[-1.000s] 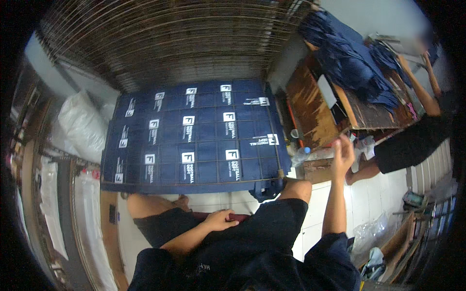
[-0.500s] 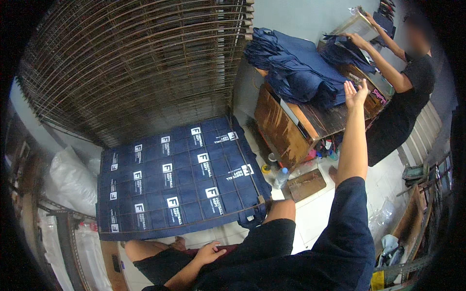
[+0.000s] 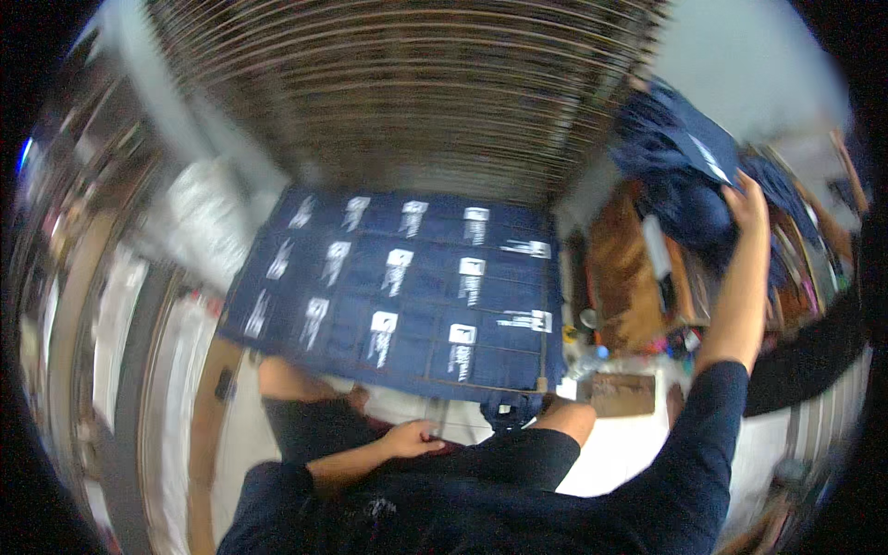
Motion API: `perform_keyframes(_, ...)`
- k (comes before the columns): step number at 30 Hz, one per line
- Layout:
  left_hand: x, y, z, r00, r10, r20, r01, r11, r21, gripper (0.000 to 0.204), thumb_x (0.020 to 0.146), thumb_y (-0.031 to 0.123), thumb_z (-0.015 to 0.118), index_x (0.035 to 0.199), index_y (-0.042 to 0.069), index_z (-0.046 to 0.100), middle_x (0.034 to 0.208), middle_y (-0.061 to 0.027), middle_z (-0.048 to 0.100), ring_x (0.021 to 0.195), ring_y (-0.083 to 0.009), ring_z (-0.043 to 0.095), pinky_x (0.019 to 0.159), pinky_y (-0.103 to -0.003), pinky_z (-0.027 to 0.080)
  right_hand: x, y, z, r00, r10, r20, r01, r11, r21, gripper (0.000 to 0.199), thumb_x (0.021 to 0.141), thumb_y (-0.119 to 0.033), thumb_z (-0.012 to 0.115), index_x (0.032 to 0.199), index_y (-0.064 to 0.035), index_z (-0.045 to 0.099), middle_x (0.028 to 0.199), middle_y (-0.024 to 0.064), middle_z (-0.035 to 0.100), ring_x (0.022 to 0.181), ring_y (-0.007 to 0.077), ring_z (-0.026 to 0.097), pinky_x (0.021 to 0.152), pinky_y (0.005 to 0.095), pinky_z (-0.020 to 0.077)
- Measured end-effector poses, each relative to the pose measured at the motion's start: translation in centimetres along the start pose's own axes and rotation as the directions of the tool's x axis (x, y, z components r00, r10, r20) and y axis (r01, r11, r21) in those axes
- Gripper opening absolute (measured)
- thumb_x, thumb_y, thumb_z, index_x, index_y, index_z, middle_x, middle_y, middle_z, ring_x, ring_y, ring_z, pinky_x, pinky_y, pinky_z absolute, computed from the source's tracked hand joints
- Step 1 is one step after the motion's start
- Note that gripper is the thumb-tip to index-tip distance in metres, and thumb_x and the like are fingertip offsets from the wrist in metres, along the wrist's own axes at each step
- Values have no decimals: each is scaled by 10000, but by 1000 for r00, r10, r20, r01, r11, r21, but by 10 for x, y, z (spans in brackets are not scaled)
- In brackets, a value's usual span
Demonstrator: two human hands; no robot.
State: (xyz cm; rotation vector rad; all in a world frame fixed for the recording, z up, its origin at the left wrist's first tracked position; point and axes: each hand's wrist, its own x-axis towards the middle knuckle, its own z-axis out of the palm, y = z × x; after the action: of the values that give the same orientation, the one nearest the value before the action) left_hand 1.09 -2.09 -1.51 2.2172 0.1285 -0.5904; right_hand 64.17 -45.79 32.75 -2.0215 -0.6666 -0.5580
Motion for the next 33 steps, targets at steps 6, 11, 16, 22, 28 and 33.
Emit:
perform_keyframes(6, 8, 36, -18, 988, 128, -83, -134, 988, -77, 619, 775, 533, 640, 1197, 100, 509, 945, -131, 630, 880, -309, 618, 746, -408, 492, 42, -4, -31, 930, 336, -148, -257, 885, 389, 410, 877, -178, 591, 1227, 19, 510, 1180, 145, 570, 1078, 238, 552, 964, 318, 418)
perform_keyframes(11, 34, 126, -70, 831, 415, -370, -516, 823, -238, 610, 745, 479, 700, 1178, 80, 538, 974, -123, 617, 896, -266, 607, 759, -372, 481, -21, -156, 43, 920, 107, -378, -23, 976, 219, 351, 857, -148, 596, 1129, 67, 543, 1125, 181, 572, 1021, 282, 568, 938, 362, 441)
perform_keyframes(16, 36, 247, -136, 621, 634, -461, -763, 354, -542, 704, 787, 399, 706, 1287, 10, 399, 1160, -128, 538, 1083, -230, 517, 851, -359, 454, -159, -343, 144, 827, 291, -481, 147, 713, 685, 220, 818, -36, 639, 958, 104, 543, 1032, 167, 575, 938, 242, 573, 922, 352, 469)
perform_keyframes(22, 25, 262, -189, 708, -128, -694, -705, -91, -703, 769, 769, 428, 718, 1264, 6, 309, 1170, -159, 480, 1111, -231, 484, 940, -342, 404, -269, -404, 274, 888, 316, -333, -50, 787, 615, 265, 831, -22, 598, 1041, 49, 453, 1009, 158, 508, 869, 225, 556, 775, 351, 487)
perform_keyframes(28, -23, 164, -104, 581, -423, -696, -666, 245, -704, 1053, 691, 447, 772, 1405, 84, 88, 1374, -190, 214, 1257, -278, 344, 952, -398, 392, -288, -416, 341, 834, 497, -240, -122, 591, 797, 405, 782, 73, 639, 1010, 8, 311, 908, 108, 429, 884, 224, 535, 790, 356, 515)
perform_keyframes(33, -33, 120, -140, 789, -104, -606, -557, 296, -776, 768, 817, 411, 658, 1377, 46, 279, 1324, -167, 416, 1292, -255, 348, 1040, -412, 290, -315, -436, 374, 850, 498, -170, -198, 601, 774, 407, 787, 55, 644, 964, -5, 283, 906, 98, 386, 898, 225, 516, 809, 366, 517)
